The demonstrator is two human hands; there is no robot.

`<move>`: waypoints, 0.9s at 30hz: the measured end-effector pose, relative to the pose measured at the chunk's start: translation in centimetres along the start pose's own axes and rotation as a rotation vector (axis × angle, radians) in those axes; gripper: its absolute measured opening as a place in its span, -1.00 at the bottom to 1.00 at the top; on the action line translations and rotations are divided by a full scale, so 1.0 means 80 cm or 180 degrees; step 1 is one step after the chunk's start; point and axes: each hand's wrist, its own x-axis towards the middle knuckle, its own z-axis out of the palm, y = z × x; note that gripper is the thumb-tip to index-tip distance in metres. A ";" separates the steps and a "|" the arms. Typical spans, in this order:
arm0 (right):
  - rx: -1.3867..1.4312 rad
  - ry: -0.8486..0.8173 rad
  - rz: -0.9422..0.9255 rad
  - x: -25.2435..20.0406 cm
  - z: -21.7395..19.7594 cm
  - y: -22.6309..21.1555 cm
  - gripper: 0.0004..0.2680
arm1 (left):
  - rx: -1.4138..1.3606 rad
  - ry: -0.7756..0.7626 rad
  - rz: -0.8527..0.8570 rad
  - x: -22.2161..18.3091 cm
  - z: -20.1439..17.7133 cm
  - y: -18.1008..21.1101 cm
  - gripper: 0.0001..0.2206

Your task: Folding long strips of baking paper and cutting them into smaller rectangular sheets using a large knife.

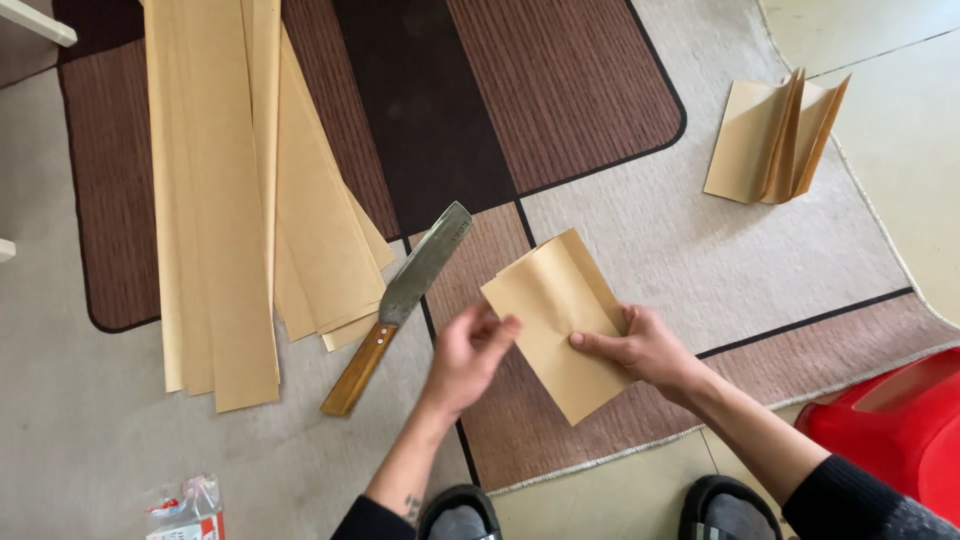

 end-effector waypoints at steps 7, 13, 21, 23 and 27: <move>0.0149 0.0535 0.0230 0.026 -0.032 0.031 -0.68 | 0.0158 0.0513 -0.0380 0.012 -0.025 0.066 -0.69; 0.0298 0.0363 0.0485 0.028 -0.034 0.039 -0.75 | 0.1165 0.0149 0.2034 0.000 -0.013 0.124 -0.37; 0.1341 0.0053 0.0765 0.020 -0.038 0.037 -0.24 | 0.2665 -0.0626 0.2335 -0.006 0.016 0.065 -0.49; 0.1226 0.0069 0.0723 0.027 -0.041 0.047 -0.38 | 0.2739 -0.0730 0.2281 -0.004 0.015 0.061 -0.49; 0.0739 -0.0010 0.0398 0.013 -0.020 0.017 -0.75 | 0.2497 -0.0834 0.1945 -0.003 0.009 0.067 -0.39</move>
